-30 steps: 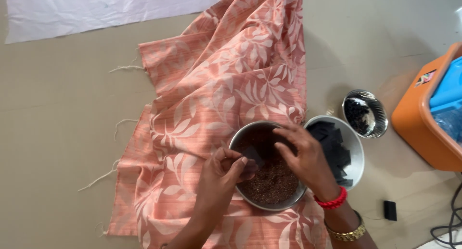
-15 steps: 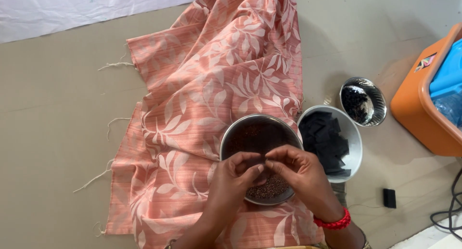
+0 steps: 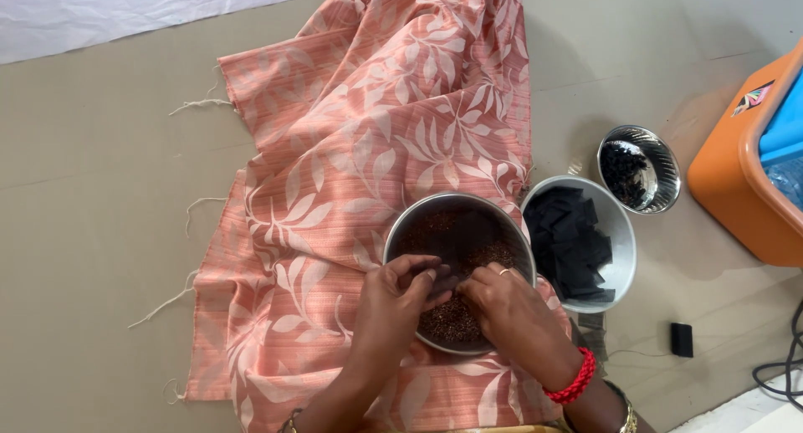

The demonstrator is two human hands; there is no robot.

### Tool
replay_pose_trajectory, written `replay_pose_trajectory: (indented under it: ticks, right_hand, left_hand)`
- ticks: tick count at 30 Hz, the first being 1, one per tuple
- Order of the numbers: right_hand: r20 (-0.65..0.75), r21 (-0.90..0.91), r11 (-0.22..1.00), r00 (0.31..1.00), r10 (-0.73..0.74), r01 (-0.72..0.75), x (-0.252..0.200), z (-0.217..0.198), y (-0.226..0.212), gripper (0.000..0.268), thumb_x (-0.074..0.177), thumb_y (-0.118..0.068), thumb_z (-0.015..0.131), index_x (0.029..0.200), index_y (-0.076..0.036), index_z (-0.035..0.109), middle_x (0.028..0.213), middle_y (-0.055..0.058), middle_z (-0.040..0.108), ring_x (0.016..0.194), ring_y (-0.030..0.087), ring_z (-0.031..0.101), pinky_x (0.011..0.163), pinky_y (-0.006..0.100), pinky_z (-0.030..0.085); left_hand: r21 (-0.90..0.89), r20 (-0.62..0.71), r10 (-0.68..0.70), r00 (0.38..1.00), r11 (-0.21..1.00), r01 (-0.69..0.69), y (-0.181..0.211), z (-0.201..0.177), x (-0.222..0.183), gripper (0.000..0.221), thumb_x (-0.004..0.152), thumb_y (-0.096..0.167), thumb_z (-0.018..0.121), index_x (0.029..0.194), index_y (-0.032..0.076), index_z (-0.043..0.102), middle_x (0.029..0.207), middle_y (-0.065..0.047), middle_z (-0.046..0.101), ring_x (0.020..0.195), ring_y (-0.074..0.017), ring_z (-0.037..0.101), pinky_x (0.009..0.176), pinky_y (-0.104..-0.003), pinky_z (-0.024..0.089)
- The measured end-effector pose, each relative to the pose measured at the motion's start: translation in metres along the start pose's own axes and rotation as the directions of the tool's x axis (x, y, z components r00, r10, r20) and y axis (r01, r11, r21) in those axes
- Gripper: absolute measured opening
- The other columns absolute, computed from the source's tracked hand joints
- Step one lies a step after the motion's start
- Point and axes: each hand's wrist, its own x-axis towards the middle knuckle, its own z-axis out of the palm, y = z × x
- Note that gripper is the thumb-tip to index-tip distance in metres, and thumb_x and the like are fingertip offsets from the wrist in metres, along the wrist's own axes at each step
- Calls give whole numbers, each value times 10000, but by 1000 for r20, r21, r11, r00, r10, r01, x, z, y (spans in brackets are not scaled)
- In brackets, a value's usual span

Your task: Sorting impurities out of a bowl of seeds by hand.

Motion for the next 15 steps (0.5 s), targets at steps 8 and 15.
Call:
replay_pose_trajectory:
  ticks: [8, 15]
  right_hand:
    - [47, 323, 916, 971, 235, -237, -1, -28, 13, 219, 835, -110, 734, 1036, -53, 797, 900, 76, 771, 733, 198, 755, 681, 308, 577]
    - [-122, 535, 841, 977, 172, -81, -10, -50, -9, 159, 853, -51, 752, 999, -8, 798, 913, 114, 799, 811, 207, 767, 708, 309, 596]
  left_hand:
    - [-22, 57, -30, 998, 999, 31, -6, -1, 1, 282, 973, 26, 559, 1181, -126, 673, 1079, -206, 761, 918, -212, 772, 815, -275, 627]
    - [-103, 164, -90, 982, 989, 108, -16, 11, -2, 281, 992, 41, 550, 1207, -119, 633, 1087, -171, 735, 939, -172, 751, 851, -282, 618]
